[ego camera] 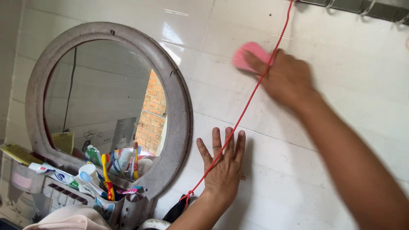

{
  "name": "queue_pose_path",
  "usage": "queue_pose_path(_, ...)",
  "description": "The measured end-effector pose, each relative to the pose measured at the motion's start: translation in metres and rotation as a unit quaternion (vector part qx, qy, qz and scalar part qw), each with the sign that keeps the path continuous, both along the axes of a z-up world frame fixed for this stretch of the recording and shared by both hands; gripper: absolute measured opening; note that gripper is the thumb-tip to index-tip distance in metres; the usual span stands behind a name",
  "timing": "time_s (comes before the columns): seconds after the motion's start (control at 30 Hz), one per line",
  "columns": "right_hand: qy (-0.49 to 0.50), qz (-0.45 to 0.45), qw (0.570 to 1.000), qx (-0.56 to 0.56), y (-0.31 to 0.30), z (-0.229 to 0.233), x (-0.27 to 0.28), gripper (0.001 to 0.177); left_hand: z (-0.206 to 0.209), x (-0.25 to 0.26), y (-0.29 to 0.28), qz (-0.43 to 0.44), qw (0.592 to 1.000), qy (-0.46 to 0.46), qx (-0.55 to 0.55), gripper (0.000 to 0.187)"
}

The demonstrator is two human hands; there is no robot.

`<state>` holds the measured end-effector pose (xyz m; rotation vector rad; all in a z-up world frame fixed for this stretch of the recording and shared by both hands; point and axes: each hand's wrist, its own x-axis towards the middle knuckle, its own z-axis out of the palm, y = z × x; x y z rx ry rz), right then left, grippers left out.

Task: The person scrubs white tiled bathroom walls with a pink sponge, moving methodically across sections and around a corner metal shelf. The person uses one hand to scrub and the other to steady themselves against the wall.

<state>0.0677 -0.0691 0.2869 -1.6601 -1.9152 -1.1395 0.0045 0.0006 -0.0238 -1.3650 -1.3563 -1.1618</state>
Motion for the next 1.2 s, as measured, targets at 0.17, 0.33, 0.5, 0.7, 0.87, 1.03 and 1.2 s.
queue_pose_path(0.17, -0.173, 0.118, 0.973, 0.095, 0.059, -0.004, -0.08, 0.062, 0.001, -0.001, 0.002, 0.003, 0.999, -0.016, -0.035, 0.169)
queue_pose_path(0.33, 0.142, 0.08, 0.979, -0.12, -0.054, -0.059, -0.05, 0.101, -0.001, -0.003, 0.001, 0.015, 0.999, -0.027, -0.015, 0.18)
queue_pose_path(0.5, -0.154, 0.046, 0.987, -0.012, 0.023, -0.077, 0.016, 0.061, 0.001, 0.0, -0.001, 0.02, 0.999, -0.03, -0.028, 0.175)
queue_pose_path(0.7, 0.045, 0.019, 0.999, -0.003, 0.01, -0.058, 0.016, 0.071, 0.001, 0.001, -0.001, 0.024, 0.999, -0.04, -0.014, 0.175)
queue_pose_path(0.87, 0.048, 0.095, 0.994, -0.003, 0.029, -0.088, 0.01, 0.107, -0.006, 0.0, -0.007, 0.022, 0.999, -0.028, -0.014, 0.173)
queue_pose_path(1.03, -0.034, -0.041, 0.997, 0.051, 0.019, 0.023, 0.0, 0.073, -0.002, 0.003, -0.003, 0.036, 0.999, -0.03, -0.007, 0.17)
queue_pose_path(1.2, 0.003, -0.066, 0.995, 0.071, 0.031, 0.03, 0.03, 0.07, -0.004, -0.004, -0.004, 0.031, 0.999, -0.02, -0.001, 0.17)
